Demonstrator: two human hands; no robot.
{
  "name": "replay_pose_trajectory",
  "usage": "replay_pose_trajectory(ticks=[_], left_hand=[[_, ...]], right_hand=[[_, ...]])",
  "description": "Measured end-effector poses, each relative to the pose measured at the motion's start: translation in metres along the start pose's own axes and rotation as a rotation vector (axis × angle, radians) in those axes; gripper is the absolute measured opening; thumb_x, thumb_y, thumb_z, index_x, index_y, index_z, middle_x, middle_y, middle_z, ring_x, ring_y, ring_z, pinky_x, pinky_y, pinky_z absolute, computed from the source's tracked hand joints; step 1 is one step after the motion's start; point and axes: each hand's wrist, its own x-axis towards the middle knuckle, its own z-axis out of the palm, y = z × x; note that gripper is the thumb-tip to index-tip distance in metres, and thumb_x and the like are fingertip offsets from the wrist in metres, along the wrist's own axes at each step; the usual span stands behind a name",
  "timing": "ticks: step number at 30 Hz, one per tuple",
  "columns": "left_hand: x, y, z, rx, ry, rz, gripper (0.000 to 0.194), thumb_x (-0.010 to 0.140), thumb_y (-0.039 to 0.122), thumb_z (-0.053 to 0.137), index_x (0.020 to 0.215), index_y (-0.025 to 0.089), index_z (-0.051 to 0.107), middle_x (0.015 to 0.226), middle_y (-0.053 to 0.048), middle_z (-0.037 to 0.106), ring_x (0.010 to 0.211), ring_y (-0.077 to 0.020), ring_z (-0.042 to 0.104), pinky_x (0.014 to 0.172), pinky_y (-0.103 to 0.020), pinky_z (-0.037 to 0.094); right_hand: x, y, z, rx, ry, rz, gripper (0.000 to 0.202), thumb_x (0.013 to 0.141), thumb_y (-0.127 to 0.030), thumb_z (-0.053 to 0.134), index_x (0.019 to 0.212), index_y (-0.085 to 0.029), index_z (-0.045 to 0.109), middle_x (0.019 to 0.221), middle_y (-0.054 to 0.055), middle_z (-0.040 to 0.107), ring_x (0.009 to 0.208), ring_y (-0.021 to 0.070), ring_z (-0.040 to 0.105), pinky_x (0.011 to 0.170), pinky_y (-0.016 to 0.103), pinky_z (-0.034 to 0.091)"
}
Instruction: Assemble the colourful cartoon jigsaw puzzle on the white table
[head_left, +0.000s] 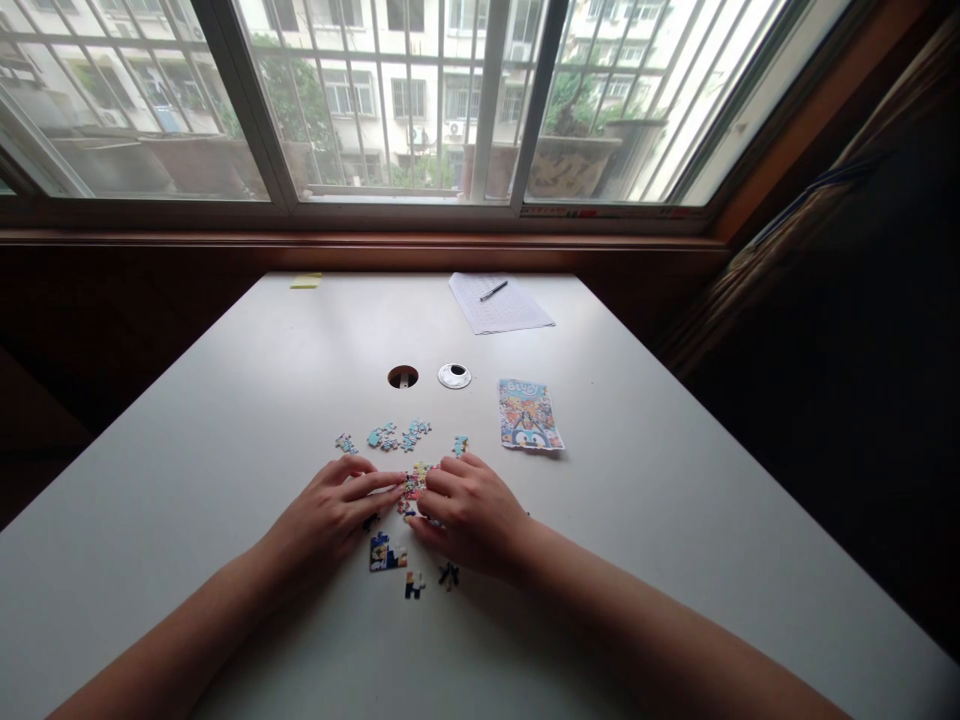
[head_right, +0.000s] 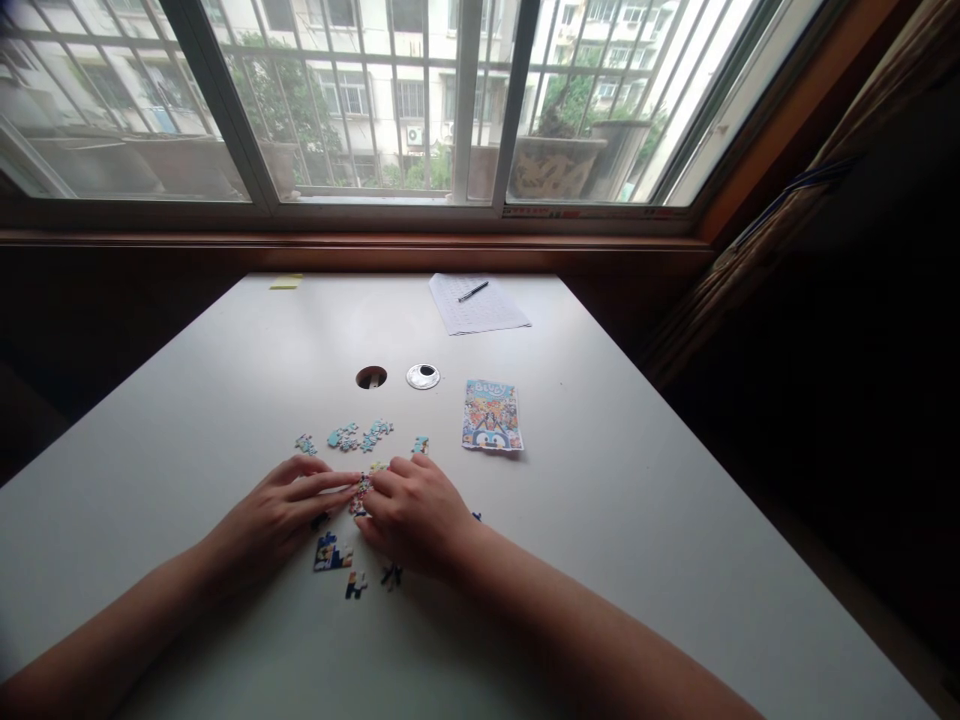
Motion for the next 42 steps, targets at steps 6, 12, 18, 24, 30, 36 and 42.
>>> replay_pose_trajectory(ticks=[6,12,18,24,30,36,42], left_hand=[[0.001,0.0,0.0,0.002,0.001,0.004,0.045,0.096,0.015,0.055,0.139,0.025,0.057,0.14,-0.001,0.061,0.112,-0.0241,0.051,0.1,-0.042,0.046],[0.0,0.0,0.001,-0.008,0.014,-0.002,0.046,0.097,0.015,0.054,0.141,0.027,0.055,0.139,-0.002,0.062,0.112,-0.0235,0.053,0.1,-0.041,0.047],[0.0,0.001,0.001,-0.009,0.021,-0.007,0.048,0.098,0.015,0.051,0.144,0.028,0.052,0.138,-0.002,0.063,0.112,-0.0229,0.054,0.1,-0.041,0.048],[0.0,0.002,0.002,-0.017,0.026,-0.005,0.046,0.099,0.016,0.051,0.143,0.027,0.053,0.138,-0.003,0.063,0.115,-0.0225,0.054,0.102,-0.041,0.048],[-0.001,0.002,0.0,-0.013,0.064,-0.017,0.051,0.097,0.012,0.051,0.146,0.025,0.05,0.139,-0.003,0.062,0.119,-0.0237,0.051,0.102,-0.041,0.048],[-0.002,0.002,-0.005,-0.03,0.223,-0.043,0.044,0.093,0.006,0.05,0.13,0.026,0.063,0.123,-0.004,0.07,0.108,-0.0232,0.055,0.093,-0.041,0.051],[-0.002,0.005,-0.014,-0.071,0.349,-0.12,0.033,0.089,0.002,0.054,0.109,0.023,0.072,0.102,-0.004,0.072,0.096,-0.0221,0.055,0.083,-0.038,0.051]], right_hand=[[0.0,0.0,0.004,0.02,0.002,0.003,0.022,0.094,-0.04,0.059,0.084,-0.021,0.061,0.087,0.002,0.065,0.082,0.0186,0.05,0.072,0.035,0.032],[0.0,0.001,0.007,0.034,0.009,0.008,0.018,0.094,-0.035,0.06,0.084,-0.02,0.064,0.086,0.003,0.066,0.082,0.0188,0.05,0.072,0.035,0.032],[-0.001,0.002,0.007,0.039,0.02,0.033,0.016,0.094,-0.032,0.06,0.084,-0.022,0.065,0.082,0.002,0.064,0.08,0.0191,0.049,0.072,0.035,0.031],[-0.001,0.002,0.006,0.056,0.014,0.031,0.014,0.094,-0.033,0.061,0.088,-0.021,0.067,0.083,0.003,0.065,0.08,0.019,0.049,0.071,0.034,0.032],[0.001,0.002,-0.004,0.109,0.059,0.083,0.02,0.097,-0.029,0.055,0.085,-0.021,0.069,0.078,0.003,0.064,0.075,0.0176,0.05,0.07,0.033,0.033],[0.003,0.009,-0.012,0.212,0.153,0.241,0.029,0.1,-0.029,0.052,0.077,-0.018,0.068,0.072,0.002,0.059,0.069,0.0149,0.052,0.07,0.03,0.038],[0.003,0.017,-0.023,0.339,0.209,0.389,0.04,0.103,-0.031,0.046,0.071,-0.017,0.065,0.068,0.001,0.055,0.062,0.0123,0.049,0.06,0.028,0.036]])
